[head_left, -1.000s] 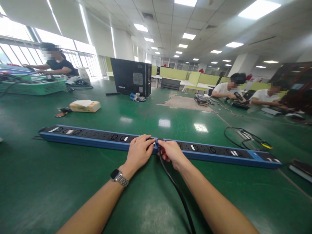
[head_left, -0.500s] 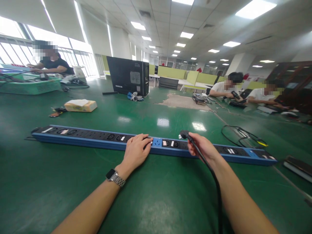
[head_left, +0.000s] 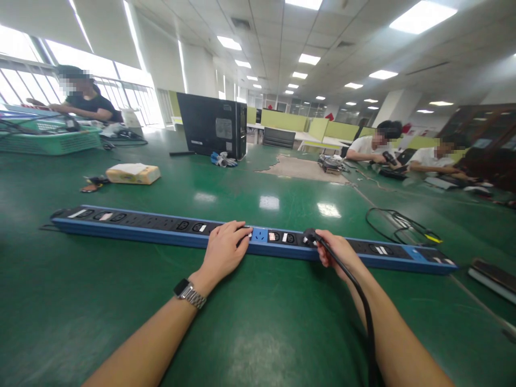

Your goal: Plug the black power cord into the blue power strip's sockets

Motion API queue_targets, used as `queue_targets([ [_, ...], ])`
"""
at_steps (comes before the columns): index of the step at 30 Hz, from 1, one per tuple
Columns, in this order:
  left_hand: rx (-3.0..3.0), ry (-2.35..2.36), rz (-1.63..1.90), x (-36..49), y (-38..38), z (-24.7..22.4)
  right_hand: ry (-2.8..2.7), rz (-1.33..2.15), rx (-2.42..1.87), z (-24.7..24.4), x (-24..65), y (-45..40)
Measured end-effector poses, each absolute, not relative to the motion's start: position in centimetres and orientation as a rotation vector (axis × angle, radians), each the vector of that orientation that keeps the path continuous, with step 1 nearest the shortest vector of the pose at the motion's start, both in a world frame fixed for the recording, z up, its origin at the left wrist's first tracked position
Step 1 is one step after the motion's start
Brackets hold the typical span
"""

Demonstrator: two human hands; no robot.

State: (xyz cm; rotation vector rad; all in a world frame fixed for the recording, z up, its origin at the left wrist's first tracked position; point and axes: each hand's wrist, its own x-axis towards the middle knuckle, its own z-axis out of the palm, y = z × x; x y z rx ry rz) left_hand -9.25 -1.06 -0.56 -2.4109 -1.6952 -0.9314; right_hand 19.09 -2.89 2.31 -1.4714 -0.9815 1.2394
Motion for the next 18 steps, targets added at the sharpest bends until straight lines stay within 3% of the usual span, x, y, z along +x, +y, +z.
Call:
queue_targets([
  [18, -2.419, -1.707, -0.909, -9.3, -1.2, -0.5, -1.069, 1.228, -1.501, 1.3, 17.8, -3.2],
])
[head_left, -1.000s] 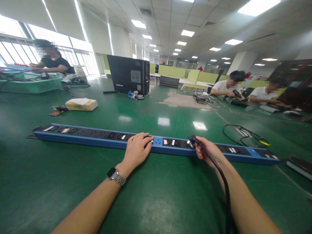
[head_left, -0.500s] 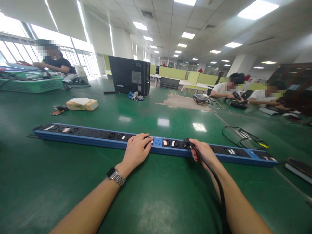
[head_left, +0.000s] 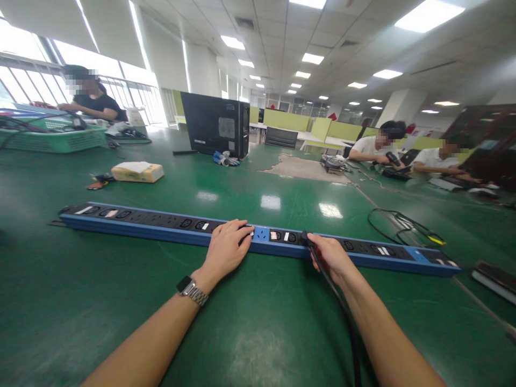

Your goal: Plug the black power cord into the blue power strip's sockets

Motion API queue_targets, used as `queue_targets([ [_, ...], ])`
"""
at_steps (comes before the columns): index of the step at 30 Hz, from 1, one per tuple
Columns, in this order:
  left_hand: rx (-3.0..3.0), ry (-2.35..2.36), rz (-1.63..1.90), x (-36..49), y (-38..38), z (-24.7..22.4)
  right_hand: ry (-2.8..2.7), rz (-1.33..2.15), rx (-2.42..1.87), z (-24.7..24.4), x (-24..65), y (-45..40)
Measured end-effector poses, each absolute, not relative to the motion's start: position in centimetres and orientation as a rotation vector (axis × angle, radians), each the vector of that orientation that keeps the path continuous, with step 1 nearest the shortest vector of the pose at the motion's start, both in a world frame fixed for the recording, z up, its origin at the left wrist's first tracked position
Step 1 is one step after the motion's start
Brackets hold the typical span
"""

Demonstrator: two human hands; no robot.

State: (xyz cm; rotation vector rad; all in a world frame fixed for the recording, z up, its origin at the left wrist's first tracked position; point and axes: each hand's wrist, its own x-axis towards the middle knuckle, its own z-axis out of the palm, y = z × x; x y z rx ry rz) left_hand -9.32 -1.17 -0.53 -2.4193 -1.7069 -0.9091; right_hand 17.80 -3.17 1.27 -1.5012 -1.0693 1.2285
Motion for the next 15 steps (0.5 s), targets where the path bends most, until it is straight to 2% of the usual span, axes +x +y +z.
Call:
queue_targets([
  [7, -2.424, -1.69, -0.914, -9.4, -1.2, -0.7, -1.084, 1.162, -1.589, 0.7, 17.4, -3.6],
  [15, -2.428, -1.669, -0.915, -9.4, -1.1, -0.6, -1.063, 1.249, -1.377, -0.1, 16.9, -3.4],
])
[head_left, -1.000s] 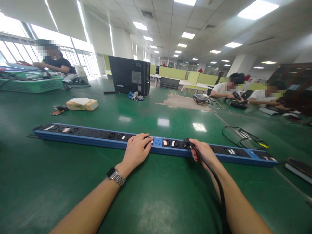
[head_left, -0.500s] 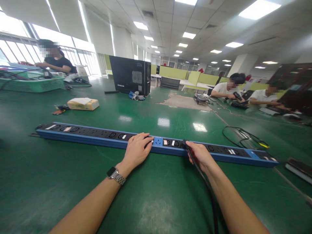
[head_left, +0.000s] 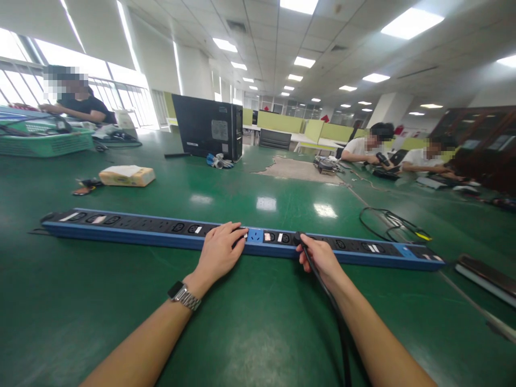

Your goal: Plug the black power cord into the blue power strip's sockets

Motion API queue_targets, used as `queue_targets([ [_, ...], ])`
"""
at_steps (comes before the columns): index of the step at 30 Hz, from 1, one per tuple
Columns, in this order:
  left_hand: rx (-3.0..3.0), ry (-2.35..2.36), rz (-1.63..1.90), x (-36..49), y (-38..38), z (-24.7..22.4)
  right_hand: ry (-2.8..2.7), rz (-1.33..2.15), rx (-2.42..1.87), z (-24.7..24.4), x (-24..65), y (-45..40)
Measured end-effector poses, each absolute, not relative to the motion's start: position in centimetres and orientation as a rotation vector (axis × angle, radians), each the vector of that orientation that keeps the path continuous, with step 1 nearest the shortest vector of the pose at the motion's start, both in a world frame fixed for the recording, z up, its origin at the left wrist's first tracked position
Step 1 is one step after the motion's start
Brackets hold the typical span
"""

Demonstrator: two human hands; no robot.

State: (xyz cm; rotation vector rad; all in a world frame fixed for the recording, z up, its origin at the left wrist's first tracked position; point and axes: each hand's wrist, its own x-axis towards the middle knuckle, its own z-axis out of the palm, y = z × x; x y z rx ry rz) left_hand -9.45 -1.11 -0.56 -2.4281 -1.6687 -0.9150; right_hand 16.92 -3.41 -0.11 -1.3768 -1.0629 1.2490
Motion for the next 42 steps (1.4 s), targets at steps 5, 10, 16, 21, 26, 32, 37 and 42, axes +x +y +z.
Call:
queue_targets([
  [5, -2.435, -1.673, -0.91, -9.4, -1.1, -0.4, -1.039, 1.27, -1.298, -0.3, 17.2, -3.4],
  [10, -2.427, -1.678, -0.934, -9.4, -1.1, -0.5, -0.987, 1.307, -1.207, 0.3, 16.8, -3.7],
  [16, -2.438, -1.687, -0.924, -9.3, -1.3, -0.3, -0.867, 1.171, -0.97, 3.8, 20.6, -4.4],
  [21, -2.423, -1.694, -0.915, -9.2, -1.3, -0.3, -0.75, 1.125, -1.385, 3.6, 28.6, -4.8],
  [26, -2.426, -1.69, -0.912, -9.2, -1.2, -0.3, -0.78, 1.254, -1.547, 2.3, 33.1, -5.3],
  [32, -2.422, -1.688, -0.937, -9.3, -1.2, -0.3, -0.837, 1.343, -1.543, 2.0, 33.4, -5.2],
  [37, -2.428, -1.685, -0.927, -9.3, -1.2, -0.4, -0.836, 1.373, -1.561, 1.7, 33.2, -5.0],
  [42, -2.434, -1.683, -0.91, -9.3, -1.1, -0.5, -0.764, 1.399, -1.562, 1.5, 32.7, -5.5],
])
